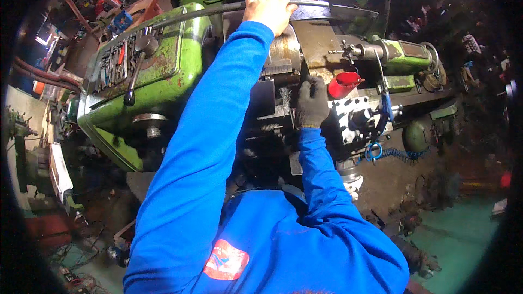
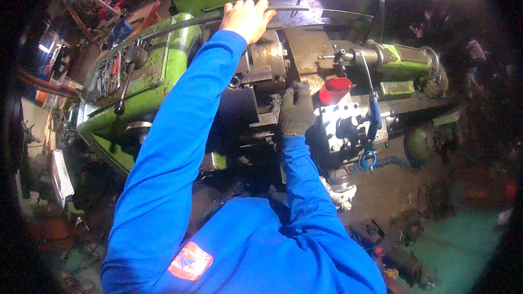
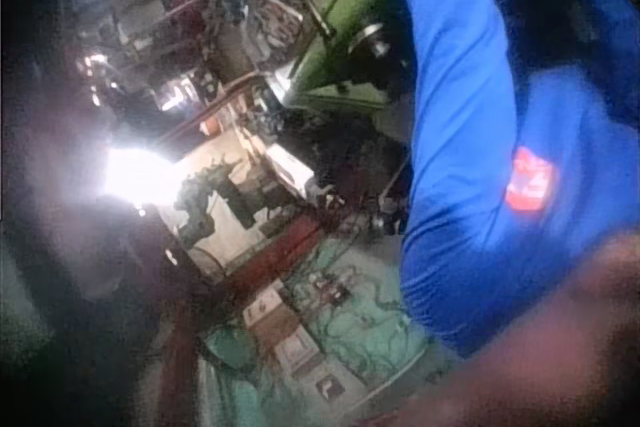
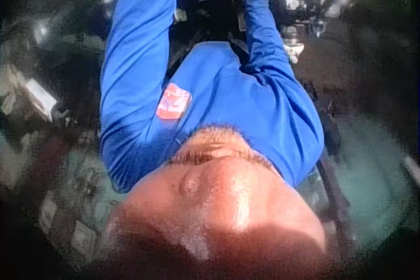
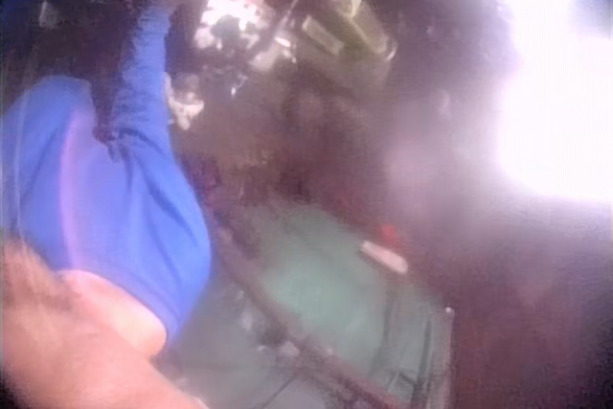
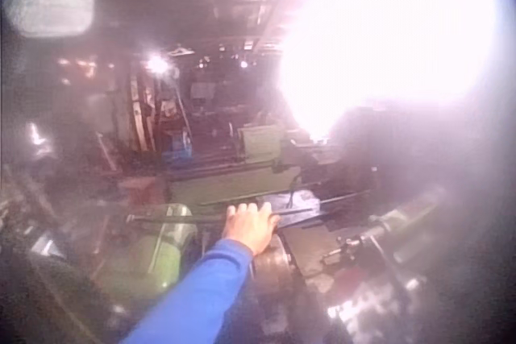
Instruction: The person operates a metal lathe in a workshop, using a wrench to tighten the chuck and adjusting the tool post and tailstock. They engage the lathe and perform a cutting pass on a cylindrical metal workpiece, then stop the machine and remove the finished part.
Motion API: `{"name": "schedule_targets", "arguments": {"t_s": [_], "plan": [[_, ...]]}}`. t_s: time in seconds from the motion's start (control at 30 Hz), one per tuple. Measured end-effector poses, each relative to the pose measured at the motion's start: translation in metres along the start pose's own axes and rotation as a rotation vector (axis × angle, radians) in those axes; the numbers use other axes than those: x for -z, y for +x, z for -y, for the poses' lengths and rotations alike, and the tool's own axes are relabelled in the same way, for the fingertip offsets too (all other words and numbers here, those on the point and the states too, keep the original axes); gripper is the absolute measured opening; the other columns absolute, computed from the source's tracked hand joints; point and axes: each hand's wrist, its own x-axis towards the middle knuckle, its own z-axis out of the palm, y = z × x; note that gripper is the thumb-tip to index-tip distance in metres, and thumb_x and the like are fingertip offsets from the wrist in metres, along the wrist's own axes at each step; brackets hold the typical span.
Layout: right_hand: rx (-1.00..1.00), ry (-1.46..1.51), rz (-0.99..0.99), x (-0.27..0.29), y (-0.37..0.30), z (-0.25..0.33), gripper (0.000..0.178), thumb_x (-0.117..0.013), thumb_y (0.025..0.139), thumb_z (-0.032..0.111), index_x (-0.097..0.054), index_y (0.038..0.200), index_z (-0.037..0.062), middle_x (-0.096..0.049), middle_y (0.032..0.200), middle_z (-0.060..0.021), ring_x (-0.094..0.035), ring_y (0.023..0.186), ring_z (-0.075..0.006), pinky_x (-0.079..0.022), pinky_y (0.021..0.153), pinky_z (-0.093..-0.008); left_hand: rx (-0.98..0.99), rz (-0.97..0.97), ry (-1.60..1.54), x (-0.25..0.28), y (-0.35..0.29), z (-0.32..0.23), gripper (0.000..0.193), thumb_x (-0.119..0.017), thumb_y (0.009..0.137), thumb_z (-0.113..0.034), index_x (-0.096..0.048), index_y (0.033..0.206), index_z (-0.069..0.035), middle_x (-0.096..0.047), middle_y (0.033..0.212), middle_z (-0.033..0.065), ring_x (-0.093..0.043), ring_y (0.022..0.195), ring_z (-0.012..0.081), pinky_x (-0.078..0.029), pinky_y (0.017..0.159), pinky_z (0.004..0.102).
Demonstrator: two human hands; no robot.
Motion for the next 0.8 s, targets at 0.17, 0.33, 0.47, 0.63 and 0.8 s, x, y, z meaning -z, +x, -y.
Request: {"name": "schedule_targets", "arguments": {"t_s": [0.17,0.33,0.47,0.63,0.8], "plan": [[-0.206,-0.324,0.258,-0.012,-0.066,-0.083,0.028,-0.065,0.099,0.029,-0.071,0.120,0.0111,-0.075,0.119,-0.0157,-0.072,0.108,-0.0394,-0.057,0.092,-0.0476,0.005,0.011,-0.049,0.002,-0.002,-0.001,0.050,-0.047,0.109,-0.055,-0.061,0.137,-0.016,-0.072,0.126,0.0164,-0.065,0.124,0.0362,-0.043,0.108,0.0586],[-0.042,-0.276,0.194,0.003,-0.072,-0.051,0.032,-0.067,0.099,0.030,-0.069,0.124,0.0084,-0.072,0.127,-0.0187,-0.071,0.111,-0.0409,-0.057,0.093,-0.0494,0.006,0.045,-0.020,0.006,-0.006,0.008,0.050,-0.045,0.110,-0.055,-0.060,0.137,-0.016,-0.071,0.128,0.0148,-0.064,0.126,0.0362,-0.043,0.110,0.0596],[0.037,-0.369,0.113,0.003,-0.093,-0.067,0.031,-0.068,0.100,0.028,-0.069,0.124,0.0093,-0.075,0.123,-0.0175,-0.072,0.110,-0.0401,-0.057,0.092,-0.0475,-0.006,0.049,-0.065,0.006,-0.005,0.003,0.053,-0.046,0.109,-0.057,-0.059,0.140,-0.016,-0.069,0.131,0.0158,-0.062,0.129,0.0361,-0.041,0.111,0.0603],[-0.187,-0.047,0.164,0.012,-0.089,-0.044,0.036,-0.065,0.102,0.023,-0.067,0.136,0.0129,-0.072,0.130,-0.0197,-0.071,0.117,-0.0370,-0.055,0.098,-0.0454,-0.009,0.078,-0.021,0.010,-0.002,0.006,0.059,-0.048,0.107,-0.060,-0.057,0.144,-0.015,-0.066,0.138,0.0180,-0.058,0.135,0.0357,-0.038,0.115,0.0607],[-0.263,-0.184,0.332,-0.003,-0.100,-0.100,0.037,-0.067,0.100,0.020,-0.066,0.135,0.0081,-0.072,0.128,-0.0227,-0.069,0.117,-0.0434,-0.055,0.098,-0.0461,-0.010,0.135,-0.026,0.018,-0.007,-0.002,0.069,-0.051,0.102,-0.067,-0.057,0.147,-0.015,-0.066,0.138,0.0175,-0.058,0.136,0.0346,-0.039,0.115,0.0571]]}}
